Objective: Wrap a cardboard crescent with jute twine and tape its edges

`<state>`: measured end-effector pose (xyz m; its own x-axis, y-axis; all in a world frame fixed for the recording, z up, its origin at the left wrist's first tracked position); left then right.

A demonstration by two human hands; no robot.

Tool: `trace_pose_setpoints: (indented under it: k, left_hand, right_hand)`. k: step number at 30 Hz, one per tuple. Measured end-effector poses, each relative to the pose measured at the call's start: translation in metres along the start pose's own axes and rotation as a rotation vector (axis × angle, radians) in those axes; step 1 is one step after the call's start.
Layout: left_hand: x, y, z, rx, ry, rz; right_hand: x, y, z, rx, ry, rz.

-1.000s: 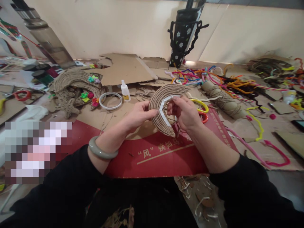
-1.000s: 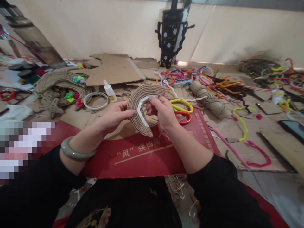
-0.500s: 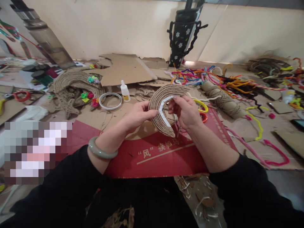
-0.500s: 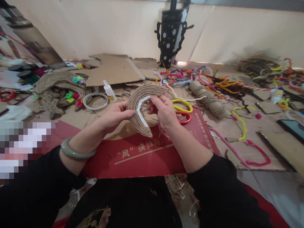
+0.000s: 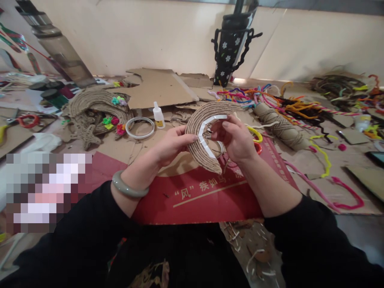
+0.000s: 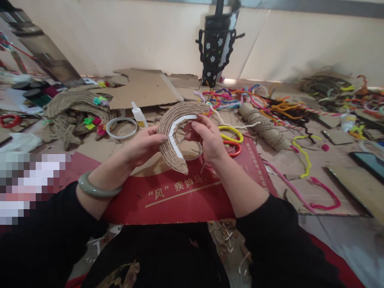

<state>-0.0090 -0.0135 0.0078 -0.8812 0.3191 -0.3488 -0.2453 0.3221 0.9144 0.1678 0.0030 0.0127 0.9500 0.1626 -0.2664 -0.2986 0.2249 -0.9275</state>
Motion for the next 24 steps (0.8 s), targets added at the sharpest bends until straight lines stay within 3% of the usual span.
trace_pose_setpoints:
  k: [6, 14, 16, 21, 24]
  left_hand:
    - [0.0002, 0.0012, -0.0024, 0.077, -0.122, -0.092]
    - [-0.0062, -0.0026, -0.0069, 0.147, -0.249, 0.024]
    - [-0.0075, -0.0029, -0.0058, 0.121, -0.192, 0.077]
    - [-0.0078, 0.0034, -0.0049, -0.172, 0.168, 0.310]
    - [-0.0090, 0.0067, -0.0077, -0.290, 0.253, 0.339]
  right_hand:
    - [-0.0013, -0.0058, -0.0032, 0.060, -0.147, 0.002]
    - [0.0026, -0.0015, -0.0081, 0.045, -0.338, -0.022]
    - [0.0022, -0.0032, -0.0069, 0.059, -0.327, -0.054]
    - [-0.0009, -0.0060, -0.0029, 0.068, -0.210, -0.141]
    - [-0.0034, -0.0049, -0.0026, 0.052, -0.224, -0.225]
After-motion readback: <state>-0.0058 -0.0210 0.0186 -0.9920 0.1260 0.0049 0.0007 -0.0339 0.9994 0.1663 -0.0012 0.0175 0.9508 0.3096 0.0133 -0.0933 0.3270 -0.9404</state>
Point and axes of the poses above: each hand's wrist, its own z-axis towards the middle knuckle, its own x-axis out of the back of the hand, y = z × x, the point moved 2 cm from there along z, towards the middle knuckle, and after that the axes turned 7 degrees about x, right-handed, at the moved point
